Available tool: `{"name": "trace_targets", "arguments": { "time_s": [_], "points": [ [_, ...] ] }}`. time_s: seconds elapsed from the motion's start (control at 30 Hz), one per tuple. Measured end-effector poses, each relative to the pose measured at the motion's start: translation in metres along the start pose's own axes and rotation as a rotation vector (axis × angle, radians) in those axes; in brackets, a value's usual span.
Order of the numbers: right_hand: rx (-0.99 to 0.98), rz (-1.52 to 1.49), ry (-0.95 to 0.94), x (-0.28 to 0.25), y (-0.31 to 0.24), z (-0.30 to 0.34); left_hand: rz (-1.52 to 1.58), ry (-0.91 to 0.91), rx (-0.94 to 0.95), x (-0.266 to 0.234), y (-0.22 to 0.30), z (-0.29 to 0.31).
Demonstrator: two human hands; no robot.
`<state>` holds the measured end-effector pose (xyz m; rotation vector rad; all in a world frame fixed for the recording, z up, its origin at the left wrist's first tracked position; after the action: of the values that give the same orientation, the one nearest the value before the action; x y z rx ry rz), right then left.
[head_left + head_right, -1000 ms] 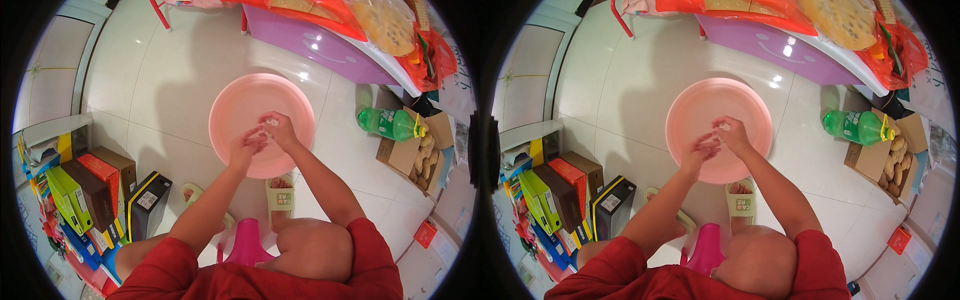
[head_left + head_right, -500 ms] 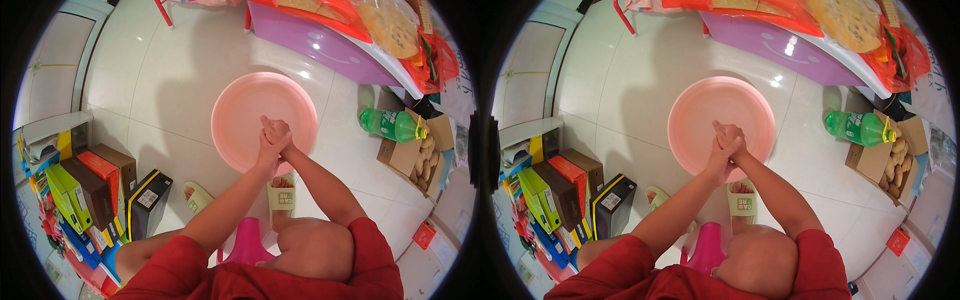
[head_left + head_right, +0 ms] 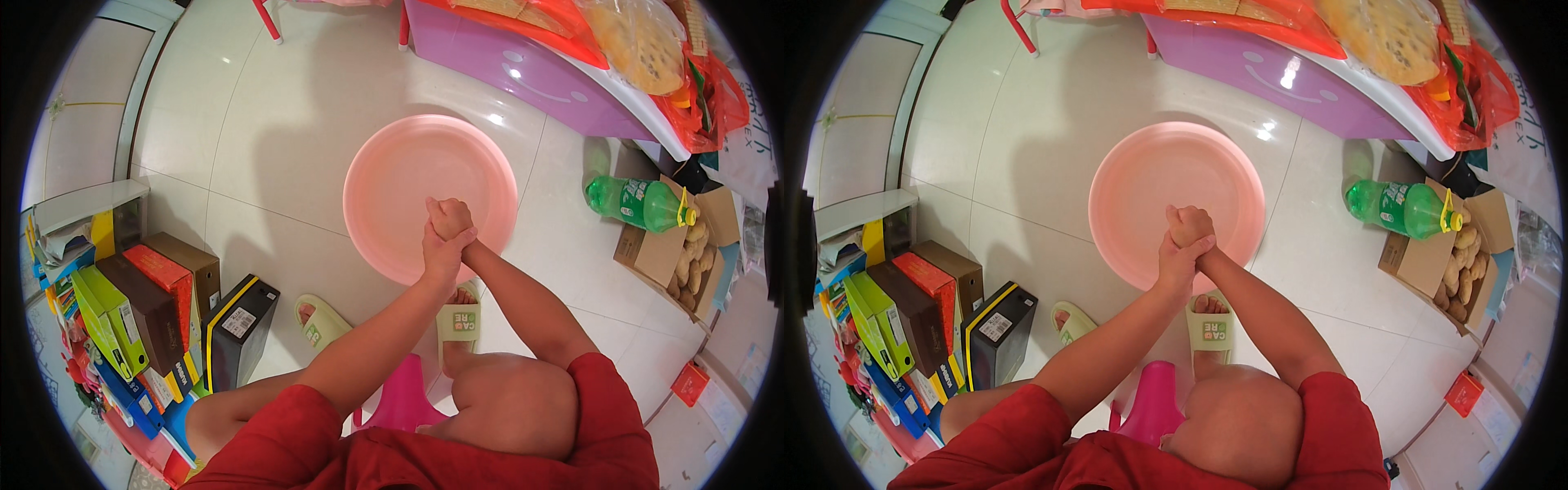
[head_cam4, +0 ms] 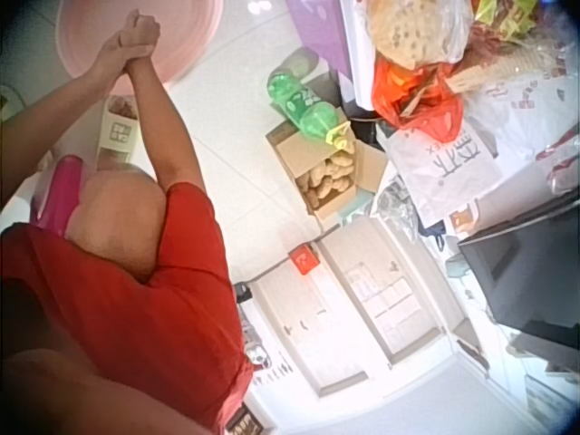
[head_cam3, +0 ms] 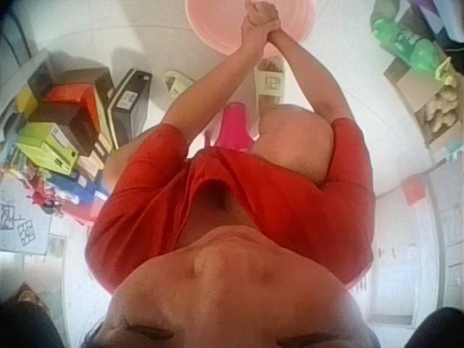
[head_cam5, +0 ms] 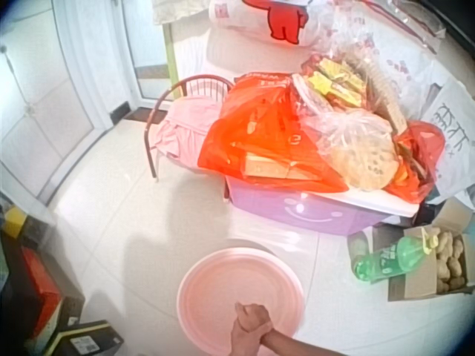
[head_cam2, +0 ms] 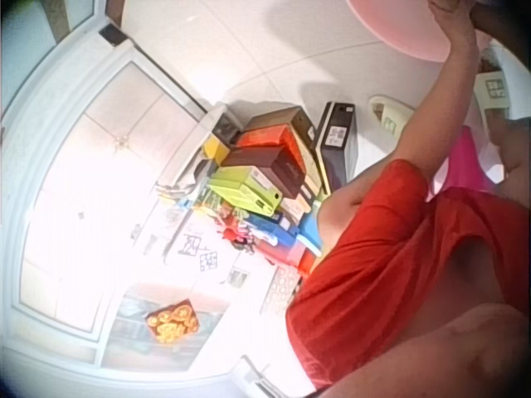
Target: The person cleans a black electronic device by wiping its surface with a cloth, then rinses the cloth in a pink basin of water and wrings it out.
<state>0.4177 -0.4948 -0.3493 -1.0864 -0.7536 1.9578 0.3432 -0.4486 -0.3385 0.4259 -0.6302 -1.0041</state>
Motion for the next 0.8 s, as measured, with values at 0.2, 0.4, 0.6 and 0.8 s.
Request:
{"name": "trace_targets", "arguments": {
  "time_s": [0.2,0.4,0.6,0.8],
  "points": [
    [-0.063,-0.021,0.054,-0.001,0.0,0.001,-0.033,0.048,-0.051,-0.002,0.0,0.004],
    [-0.075,0.018,0.087,0.002,-0.003,0.002,-0.021,0.008,-0.016,-0.001,0.008,0.006],
    [-0.044,0.047,0.061,0.019,0.028,-0.014,0.011,-0.032,-0.081,0.005,0.005,0.01],
    [0.092,-0.2,-0.073,0.006,0.007,-0.024,0.013,-0.186,-0.084,-0.007,0.025,0.007]
  ]
}}
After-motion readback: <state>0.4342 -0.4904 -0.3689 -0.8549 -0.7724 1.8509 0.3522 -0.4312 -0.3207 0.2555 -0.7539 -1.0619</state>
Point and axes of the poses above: each hand's wrist, its own z-axis away from the middle knuckle, its own x-axis out of the palm, y = z × x, the point moved 10 cm from there along -z, towards the middle knuckle, and after that the axes turned 6 degrees about -z, right-handed, at the moved point
